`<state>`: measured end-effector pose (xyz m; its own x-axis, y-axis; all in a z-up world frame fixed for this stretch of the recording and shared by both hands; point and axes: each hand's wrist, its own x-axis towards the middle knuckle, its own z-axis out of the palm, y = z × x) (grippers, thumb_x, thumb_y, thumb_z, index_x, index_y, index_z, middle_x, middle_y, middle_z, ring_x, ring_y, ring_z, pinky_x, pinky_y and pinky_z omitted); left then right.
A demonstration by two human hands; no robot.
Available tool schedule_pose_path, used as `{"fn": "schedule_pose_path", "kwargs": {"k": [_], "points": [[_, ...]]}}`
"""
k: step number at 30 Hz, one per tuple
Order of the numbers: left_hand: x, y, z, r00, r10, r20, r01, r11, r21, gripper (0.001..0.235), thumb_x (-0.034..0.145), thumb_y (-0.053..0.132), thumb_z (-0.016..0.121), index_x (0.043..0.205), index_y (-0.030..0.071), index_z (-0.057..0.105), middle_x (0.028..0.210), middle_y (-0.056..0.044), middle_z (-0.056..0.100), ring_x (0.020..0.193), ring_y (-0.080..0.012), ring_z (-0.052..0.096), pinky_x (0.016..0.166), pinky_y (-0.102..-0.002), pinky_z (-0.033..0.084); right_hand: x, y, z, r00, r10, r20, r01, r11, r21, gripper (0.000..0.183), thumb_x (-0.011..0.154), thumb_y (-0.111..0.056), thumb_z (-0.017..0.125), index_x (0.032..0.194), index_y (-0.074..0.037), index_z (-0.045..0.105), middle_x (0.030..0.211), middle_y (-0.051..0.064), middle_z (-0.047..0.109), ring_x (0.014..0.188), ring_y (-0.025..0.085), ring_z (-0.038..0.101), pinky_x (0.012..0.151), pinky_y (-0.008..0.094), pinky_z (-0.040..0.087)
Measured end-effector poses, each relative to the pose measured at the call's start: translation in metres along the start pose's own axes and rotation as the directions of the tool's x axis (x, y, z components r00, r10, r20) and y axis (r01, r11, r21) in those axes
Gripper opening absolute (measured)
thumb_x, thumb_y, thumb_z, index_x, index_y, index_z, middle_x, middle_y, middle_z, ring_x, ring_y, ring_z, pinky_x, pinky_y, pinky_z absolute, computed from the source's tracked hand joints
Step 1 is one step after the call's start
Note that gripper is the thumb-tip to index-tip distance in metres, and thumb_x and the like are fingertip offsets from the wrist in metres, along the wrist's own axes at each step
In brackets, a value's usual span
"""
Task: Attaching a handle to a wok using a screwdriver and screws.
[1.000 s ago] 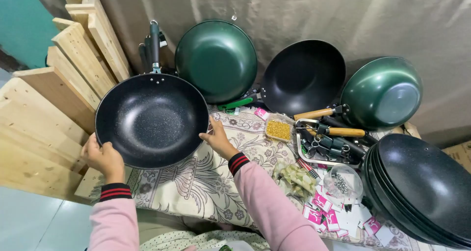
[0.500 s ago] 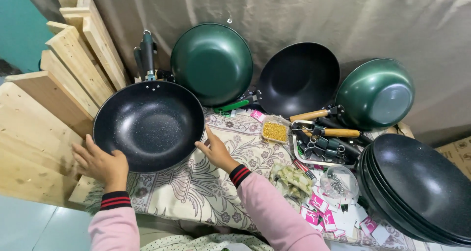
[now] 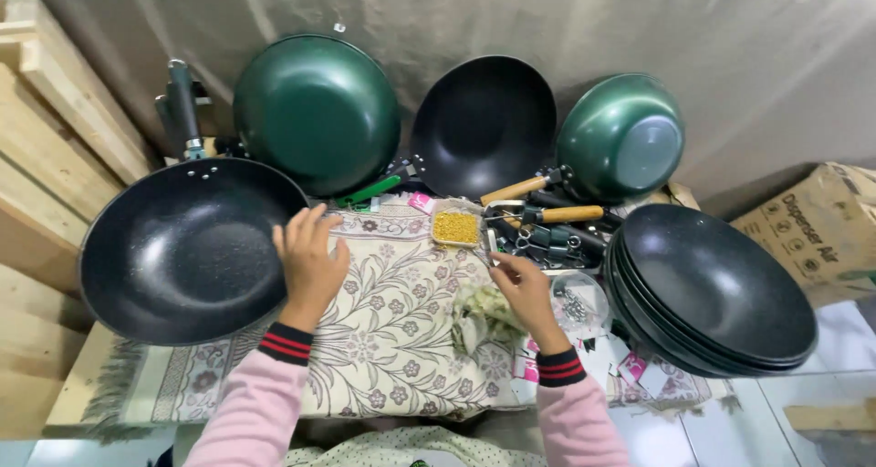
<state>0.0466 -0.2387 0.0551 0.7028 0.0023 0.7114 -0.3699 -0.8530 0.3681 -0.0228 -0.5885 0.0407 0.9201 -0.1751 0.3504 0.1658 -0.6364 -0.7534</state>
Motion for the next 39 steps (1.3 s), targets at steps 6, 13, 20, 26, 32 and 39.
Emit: {"fn": "schedule_pose_path", "kwargs": {"k": [6, 13, 20, 26, 32, 39], "points": [[0.019, 0.133, 0.082, 0.945, 0.260, 0.198, -0.134, 0.862, -0.489, 0.033, 0.078, 0.019, 0.071, 0.110, 0.028, 0.071, 0.108, 0.006, 0.072, 0.109, -0.0189, 0.067, 0.098, -0.041, 0.044, -0.013, 0.038, -0.134, 0.902, -0.290, -0.321, 0.025, 0.776, -0.630, 0.024, 0.093, -0.012, 0.074, 0.116, -0.017, 0.077, 0.091, 0.002, 0.066, 0.086, 0.019, 0.064, 0.081, 0.031, 0.055], [-0.001, 0.282, 0.126, 0.767, 0.501, 0.401, -0.039, 0.660, -0.750, 0.035, 0.083, 0.012, 0.067, 0.117, 0.019, 0.070, 0.115, -0.005, 0.073, 0.116, -0.0266, 0.066, 0.099, -0.041, 0.051, -0.028, 0.077, -0.181, 0.954, 0.027, -0.297, -0.264, 0.541, -0.799, 0.032, 0.103, -0.042, 0.065, 0.119, -0.017, 0.076, 0.100, 0.007, 0.073, 0.096, 0.025, 0.072, 0.087, 0.037, 0.054], [-0.040, 0.342, 0.190, 0.516, 0.449, 0.730, 0.426, 0.604, -0.673, 0.056, 0.087, 0.022, 0.066, 0.143, 0.023, 0.058, 0.138, -0.010, 0.063, 0.131, -0.0285, 0.057, 0.110, -0.045, 0.045, -0.016, 0.082, -0.184, 0.898, 0.277, -0.342, -0.438, 0.631, -0.640, 0.026, 0.097, -0.037, 0.071, 0.108, -0.015, 0.078, 0.094, 0.006, 0.076, 0.095, 0.028, 0.074, 0.087, 0.039, 0.054], [-0.038, 0.347, 0.159, 0.315, 0.444, 0.839, 0.766, 0.403, -0.501, 0.063, 0.094, 0.030, 0.069, 0.150, 0.010, 0.050, 0.148, -0.023, 0.052, 0.139, -0.0350, 0.049, 0.111, -0.048, 0.043, -0.010, 0.061, -0.185, 0.883, 0.251, -0.396, -0.452, 0.678, -0.579, 0.017, 0.091, -0.028, 0.078, 0.097, -0.012, 0.079, 0.084, 0.007, 0.074, 0.089, 0.030, 0.074, 0.083, 0.041, 0.055], [-0.025, 0.342, 0.144, 0.239, 0.464, 0.853, 0.911, 0.196, -0.362, 0.070, 0.096, 0.042, 0.066, 0.151, 0.006, 0.045, 0.149, -0.020, 0.052, 0.139, -0.0325, 0.049, 0.111, -0.050, 0.041, -0.003, 0.044, -0.183, 0.878, -0.022, -0.478, -0.356, 0.638, -0.683, 0.013, 0.091, -0.027, 0.078, 0.092, -0.014, 0.076, 0.078, 0.001, 0.068, 0.080, 0.023, 0.071, 0.081, 0.035, 0.052], [0.015, 0.367, 0.101, 0.176, 0.579, 0.796, 0.981, -0.166, -0.096, 0.109, 0.091, 0.071, 0.060, 0.162, 0.006, 0.011, 0.163, -0.034, 0.014, 0.147, -0.0438, 0.029, 0.118, -0.053, 0.033, 0.007, 0.031, -0.195, 0.787, -0.275, -0.552, -0.267, 0.655, -0.707, 0.013, 0.093, -0.025, 0.079, 0.091, -0.015, 0.073, 0.075, -0.002, 0.061, 0.075, 0.022, 0.067, 0.079, 0.034, 0.049]]}}
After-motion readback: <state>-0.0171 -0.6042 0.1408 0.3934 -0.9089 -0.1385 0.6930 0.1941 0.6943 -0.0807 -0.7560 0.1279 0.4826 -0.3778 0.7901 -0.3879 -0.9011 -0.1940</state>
